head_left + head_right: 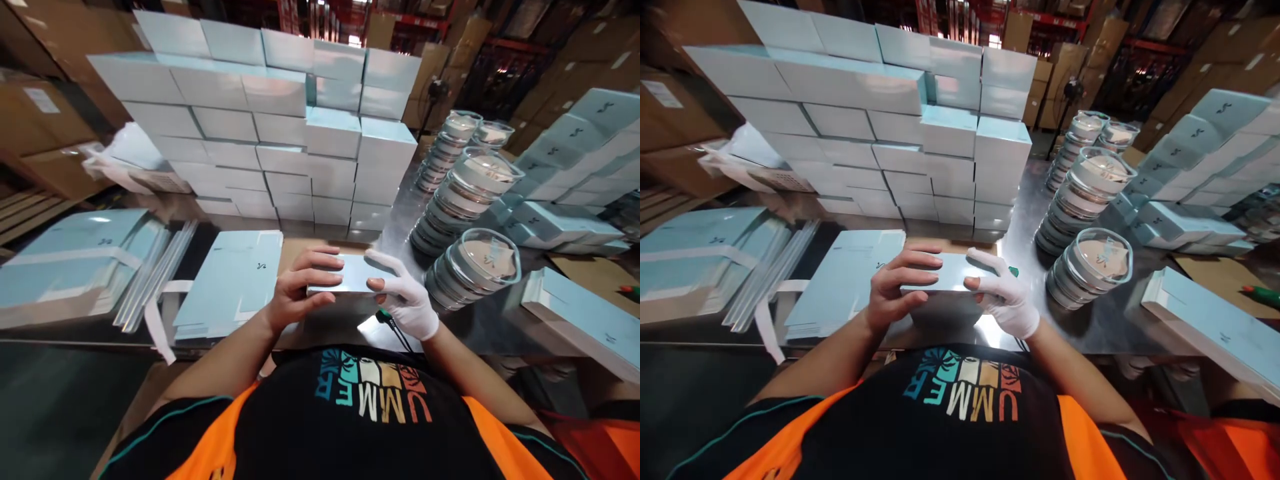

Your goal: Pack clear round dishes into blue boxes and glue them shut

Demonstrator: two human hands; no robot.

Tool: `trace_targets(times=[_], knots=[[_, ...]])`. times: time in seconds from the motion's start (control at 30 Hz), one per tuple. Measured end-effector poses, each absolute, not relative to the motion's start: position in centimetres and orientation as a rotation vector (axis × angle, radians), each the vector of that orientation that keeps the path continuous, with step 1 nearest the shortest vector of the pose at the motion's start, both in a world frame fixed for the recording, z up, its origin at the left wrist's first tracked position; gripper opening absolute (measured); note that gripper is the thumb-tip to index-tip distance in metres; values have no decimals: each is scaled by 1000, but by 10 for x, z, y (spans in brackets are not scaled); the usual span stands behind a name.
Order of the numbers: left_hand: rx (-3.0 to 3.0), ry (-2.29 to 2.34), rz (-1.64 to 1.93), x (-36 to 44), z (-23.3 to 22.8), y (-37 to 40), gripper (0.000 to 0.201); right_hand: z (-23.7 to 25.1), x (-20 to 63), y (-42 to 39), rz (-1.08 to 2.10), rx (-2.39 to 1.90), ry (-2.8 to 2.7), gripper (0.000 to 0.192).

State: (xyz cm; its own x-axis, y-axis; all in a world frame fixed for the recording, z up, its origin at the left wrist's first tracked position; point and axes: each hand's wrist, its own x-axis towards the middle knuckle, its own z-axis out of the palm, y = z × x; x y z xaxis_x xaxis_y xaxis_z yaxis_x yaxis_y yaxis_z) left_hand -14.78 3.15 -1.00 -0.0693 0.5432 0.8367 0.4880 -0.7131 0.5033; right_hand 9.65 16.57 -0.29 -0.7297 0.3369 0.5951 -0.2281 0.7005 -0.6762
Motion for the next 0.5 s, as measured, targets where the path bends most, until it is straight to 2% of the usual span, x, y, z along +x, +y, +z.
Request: trace_targets(times=[0.2, 0.33, 0.43, 0.5], knots=[[2182, 1104, 2000, -151, -10, 31, 16, -2, 93, 168, 916, -31, -2168, 25], [2459, 1325, 1633, -164, 7, 25, 27, -5, 87, 163, 703, -5, -2223, 30], [2693, 1546, 1325, -161, 24, 23, 43, -3, 79, 154, 566, 59, -2355, 54], [2557, 1609, 1388, -153, 34, 23, 47, 1, 79, 151, 518, 141, -2438, 80]])
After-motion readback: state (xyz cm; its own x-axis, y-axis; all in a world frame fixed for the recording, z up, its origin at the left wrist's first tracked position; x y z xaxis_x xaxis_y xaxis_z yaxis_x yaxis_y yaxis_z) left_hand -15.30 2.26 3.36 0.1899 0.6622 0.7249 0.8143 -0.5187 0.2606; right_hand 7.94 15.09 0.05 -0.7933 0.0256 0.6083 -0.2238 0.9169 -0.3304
